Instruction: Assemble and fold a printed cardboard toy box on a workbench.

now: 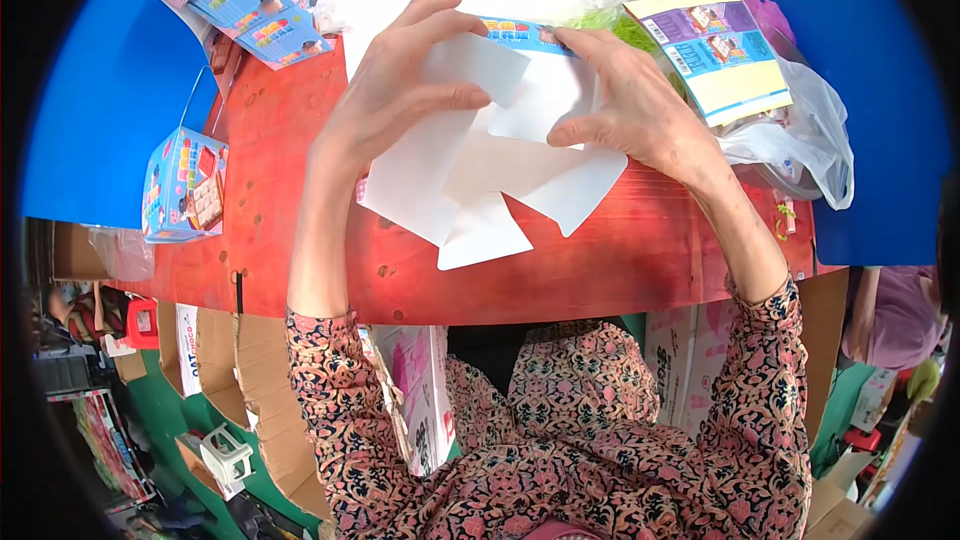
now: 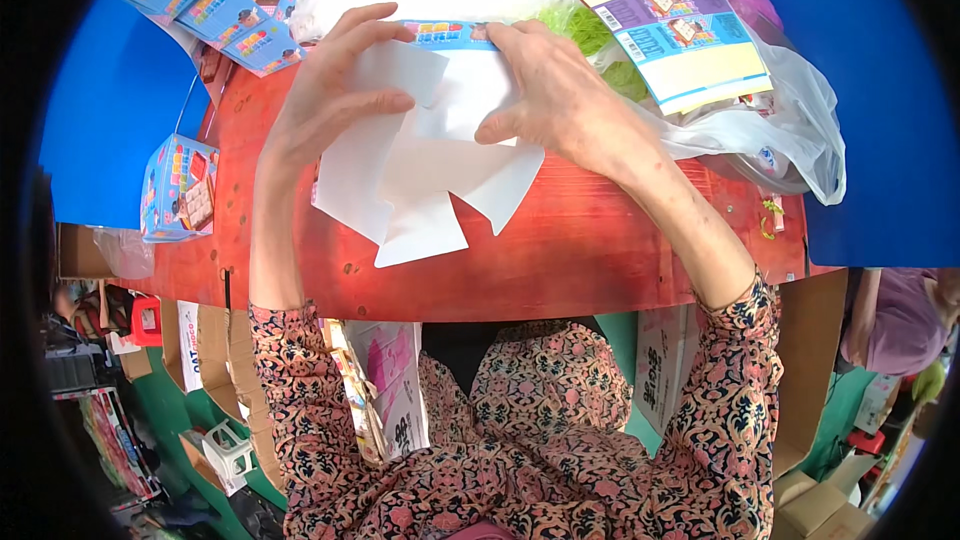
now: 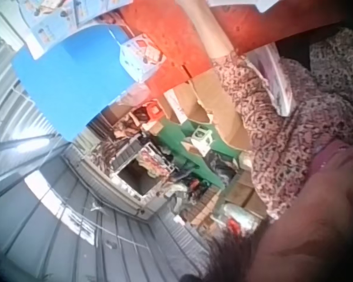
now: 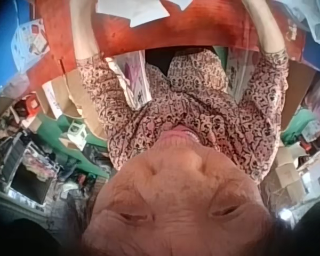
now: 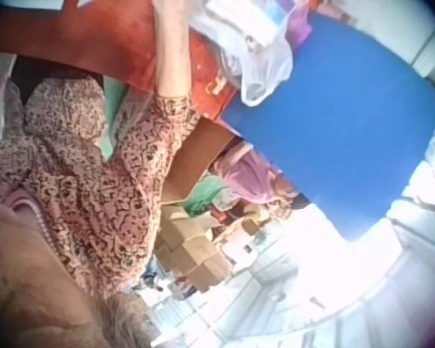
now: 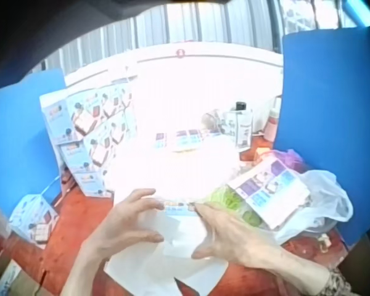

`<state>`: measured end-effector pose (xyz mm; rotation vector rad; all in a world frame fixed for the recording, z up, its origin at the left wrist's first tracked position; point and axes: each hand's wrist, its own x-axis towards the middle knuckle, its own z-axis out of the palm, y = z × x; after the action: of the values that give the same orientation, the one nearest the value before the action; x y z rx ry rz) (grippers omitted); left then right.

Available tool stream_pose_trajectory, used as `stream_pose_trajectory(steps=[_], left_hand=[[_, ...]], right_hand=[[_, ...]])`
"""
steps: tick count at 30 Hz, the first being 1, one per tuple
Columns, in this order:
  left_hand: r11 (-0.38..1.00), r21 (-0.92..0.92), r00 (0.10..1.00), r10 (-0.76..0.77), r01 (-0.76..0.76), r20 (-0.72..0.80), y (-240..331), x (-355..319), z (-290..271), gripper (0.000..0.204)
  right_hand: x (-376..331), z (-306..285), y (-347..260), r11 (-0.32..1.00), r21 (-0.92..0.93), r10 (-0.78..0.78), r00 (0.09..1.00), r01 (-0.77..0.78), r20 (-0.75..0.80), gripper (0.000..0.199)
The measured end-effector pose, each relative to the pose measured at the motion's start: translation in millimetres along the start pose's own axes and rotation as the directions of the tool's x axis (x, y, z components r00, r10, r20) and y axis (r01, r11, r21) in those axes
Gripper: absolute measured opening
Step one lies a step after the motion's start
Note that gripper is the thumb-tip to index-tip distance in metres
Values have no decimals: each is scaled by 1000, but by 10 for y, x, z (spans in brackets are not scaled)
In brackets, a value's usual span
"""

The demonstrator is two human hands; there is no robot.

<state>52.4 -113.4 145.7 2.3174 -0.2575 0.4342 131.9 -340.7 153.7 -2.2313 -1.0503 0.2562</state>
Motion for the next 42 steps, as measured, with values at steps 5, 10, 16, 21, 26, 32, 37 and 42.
stream_pose_trajectory(steps=[5, 10, 16, 21, 26, 32, 37, 42], left_hand=[[999, 23, 993, -26, 29, -114, 63, 56, 100, 34], [993, -98, 982, -78, 62, -171, 21, 98, 125, 31], [993, -15, 947, -114, 115, -302, 64, 173, 256, 28], [990, 11, 952, -132, 141, -277, 40, 156, 280, 27], [982, 146, 970, -87, 122, -226, 67, 151, 290, 36], [976, 177, 945, -65, 127, -321, -24, 139, 199, 37], [969, 121, 947, -177, 216, -269, 2, 125, 188, 44], [963, 197, 963, -134, 182, -235, 45, 177, 188, 45]], right_hand=[[2, 85, -62, 1000, 12, -18, 1000, 19, -11, 79], [17, 130, -37, 997, 8, -70, 996, 70, -46, 74], [15, 217, -115, 991, -50, -133, 983, 128, -125, 64], [23, 229, -46, 991, 28, -128, 981, 134, -147, 61], [31, 208, 28, 993, 15, -113, 972, 119, -204, 55], [58, 105, 206, 932, 348, -67, 993, 98, -101, 33], [-36, -68, 380, 823, 561, -245, 946, 87, 212, 33], [-77, 41, 238, 862, 479, -234, 968, 165, 87, 19]])
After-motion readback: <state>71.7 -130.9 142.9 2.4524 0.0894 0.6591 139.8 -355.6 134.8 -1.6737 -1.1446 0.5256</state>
